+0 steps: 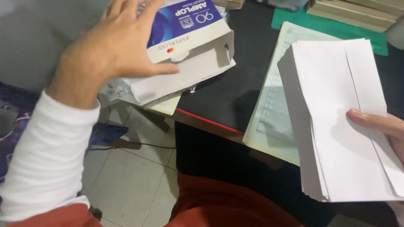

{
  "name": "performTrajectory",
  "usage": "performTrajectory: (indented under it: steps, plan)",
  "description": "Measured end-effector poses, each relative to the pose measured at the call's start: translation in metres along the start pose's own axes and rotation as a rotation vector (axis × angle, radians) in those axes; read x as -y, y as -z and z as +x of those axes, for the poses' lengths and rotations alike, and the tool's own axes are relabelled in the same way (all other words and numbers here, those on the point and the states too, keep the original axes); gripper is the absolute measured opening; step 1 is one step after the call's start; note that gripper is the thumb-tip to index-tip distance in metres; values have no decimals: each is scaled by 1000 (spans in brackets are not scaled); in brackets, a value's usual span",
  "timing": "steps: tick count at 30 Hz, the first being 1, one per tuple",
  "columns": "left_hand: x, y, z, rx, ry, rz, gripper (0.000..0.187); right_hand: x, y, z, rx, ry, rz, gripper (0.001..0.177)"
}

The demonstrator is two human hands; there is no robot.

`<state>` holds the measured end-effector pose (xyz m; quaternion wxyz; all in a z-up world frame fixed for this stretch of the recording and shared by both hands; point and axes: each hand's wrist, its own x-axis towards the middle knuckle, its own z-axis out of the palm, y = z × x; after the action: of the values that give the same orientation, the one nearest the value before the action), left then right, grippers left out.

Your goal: Sorting and inspecting papers and envelopes against a ledger at a desk

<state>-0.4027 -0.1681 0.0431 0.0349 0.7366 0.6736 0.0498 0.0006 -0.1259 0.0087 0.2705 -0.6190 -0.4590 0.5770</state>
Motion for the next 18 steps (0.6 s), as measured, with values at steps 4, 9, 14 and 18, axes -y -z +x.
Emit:
performTrajectory:
  steps: [4, 9, 14, 18]
  plan:
    - [-84, -17, -30, -272, -257, -682, 83, 51, -84, -62, -78, -138, 189, 46]
    - [-159, -48, -35, 122, 4, -1568, 92, -37, -55, -52, -112, 201, 87, 46]
    - [-189, -74, -51, -40, 78, -1837, 54, 6, -105, -78, -255, -128, 391, 47]
    - [-182, -76, -63, -32, 125, -1626, 57, -7, -97, -75, -142, -197, 466, 51]
